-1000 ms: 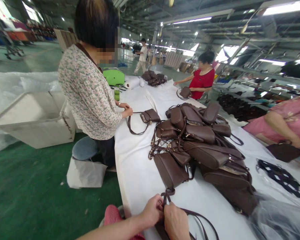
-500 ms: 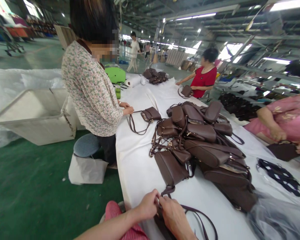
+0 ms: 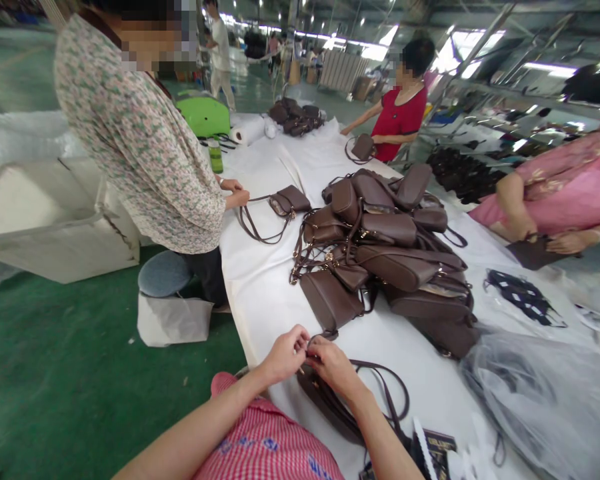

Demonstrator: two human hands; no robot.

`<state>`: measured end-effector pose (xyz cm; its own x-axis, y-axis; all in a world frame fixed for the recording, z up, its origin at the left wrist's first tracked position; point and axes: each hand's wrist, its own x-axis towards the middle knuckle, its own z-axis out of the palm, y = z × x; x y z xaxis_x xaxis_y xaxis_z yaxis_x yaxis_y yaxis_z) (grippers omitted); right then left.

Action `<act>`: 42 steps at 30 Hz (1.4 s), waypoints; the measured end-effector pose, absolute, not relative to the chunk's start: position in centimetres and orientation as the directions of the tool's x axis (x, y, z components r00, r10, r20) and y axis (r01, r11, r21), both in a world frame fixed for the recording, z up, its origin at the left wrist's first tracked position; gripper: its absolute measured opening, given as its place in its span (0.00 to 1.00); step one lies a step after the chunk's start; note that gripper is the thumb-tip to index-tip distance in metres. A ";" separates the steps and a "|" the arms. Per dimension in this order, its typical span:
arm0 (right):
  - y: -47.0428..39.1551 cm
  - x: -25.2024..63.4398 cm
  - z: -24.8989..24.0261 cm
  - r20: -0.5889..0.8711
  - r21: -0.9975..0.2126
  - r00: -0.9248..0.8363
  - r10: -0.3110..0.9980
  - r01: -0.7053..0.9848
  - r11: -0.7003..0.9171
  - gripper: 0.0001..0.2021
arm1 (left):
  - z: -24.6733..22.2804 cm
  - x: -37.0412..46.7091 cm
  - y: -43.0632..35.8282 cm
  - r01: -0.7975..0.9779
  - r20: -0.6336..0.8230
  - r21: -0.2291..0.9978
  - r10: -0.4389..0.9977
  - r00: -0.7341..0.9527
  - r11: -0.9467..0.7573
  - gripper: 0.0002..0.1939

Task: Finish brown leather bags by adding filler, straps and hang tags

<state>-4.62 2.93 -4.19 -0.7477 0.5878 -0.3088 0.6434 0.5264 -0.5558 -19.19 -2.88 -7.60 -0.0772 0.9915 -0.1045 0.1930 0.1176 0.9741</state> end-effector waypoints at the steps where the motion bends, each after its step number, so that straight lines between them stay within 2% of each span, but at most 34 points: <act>1: 2.9 -4.7 -4.3 -0.307 -0.550 -0.743 0.595 0.648 0.527 0.11 | -7.8 -19.2 -2.8 0.148 -0.109 0.982 0.990 -0.087 0.121 0.13; 3: 2.9 -4.7 -4.6 -0.303 -0.525 -0.731 0.611 0.663 0.533 0.12 | -8.5 -19.3 -2.6 -0.004 -0.168 0.986 0.980 -0.109 0.168 0.13; 6: 2.8 -4.6 -5.1 -0.310 -0.470 -0.713 0.629 0.690 0.550 0.12 | -10.1 -19.2 -2.6 -0.230 -0.357 0.916 0.929 -0.099 0.327 0.13; 9: 2.7 -4.6 -5.4 -0.307 -0.440 -0.703 0.642 0.703 0.559 0.14 | -11.2 -18.6 -3.0 -0.270 -0.455 0.866 0.887 -0.075 0.421 0.10; 15: 2.6 -4.5 -5.5 -0.302 -0.429 -0.692 0.656 0.713 0.555 0.14 | -11.1 -17.6 -3.0 -0.248 -0.429 0.885 0.897 -0.107 0.394 0.08; 25: 2.6 -4.0 -6.2 -0.248 -0.575 -0.703 0.667 0.661 0.483 0.14 | -12.0 -18.0 -3.1 -0.184 -0.409 0.904 0.907 -0.101 0.387 0.06; 31: 3.0 -3.6 -7.5 -0.209 -0.515 -0.657 0.724 0.704 0.489 0.12 | -11.5 -18.5 -3.1 -0.179 -0.331 0.935 0.935 -0.130 0.306 0.07; 34: 3.1 -3.6 -7.6 -0.227 -0.518 -0.626 0.746 0.726 0.452 0.11 | -11.0 -18.4 -3.2 -0.264 -0.297 0.925 0.954 -0.050 0.274 0.11; 38: 3.3 -3.6 -7.1 -0.264 -0.564 -0.625 0.734 0.718 0.408 0.11 | -10.8 -17.8 -3.4 -0.475 -0.353 0.808 0.932 0.085 0.349 0.12; 42: 3.9 -3.4 -6.6 -0.295 -0.623 -0.685 0.666 0.667 0.409 0.11 | -10.8 -17.5 -3.4 -0.464 -0.443 0.753 0.881 0.169 0.467 0.09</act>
<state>-3.44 3.91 -6.64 -0.6847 0.6663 -0.2953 0.6666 0.4088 -0.6233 -17.50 -3.38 -10.83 0.1691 0.8806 -0.4427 -0.4636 0.4674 0.7527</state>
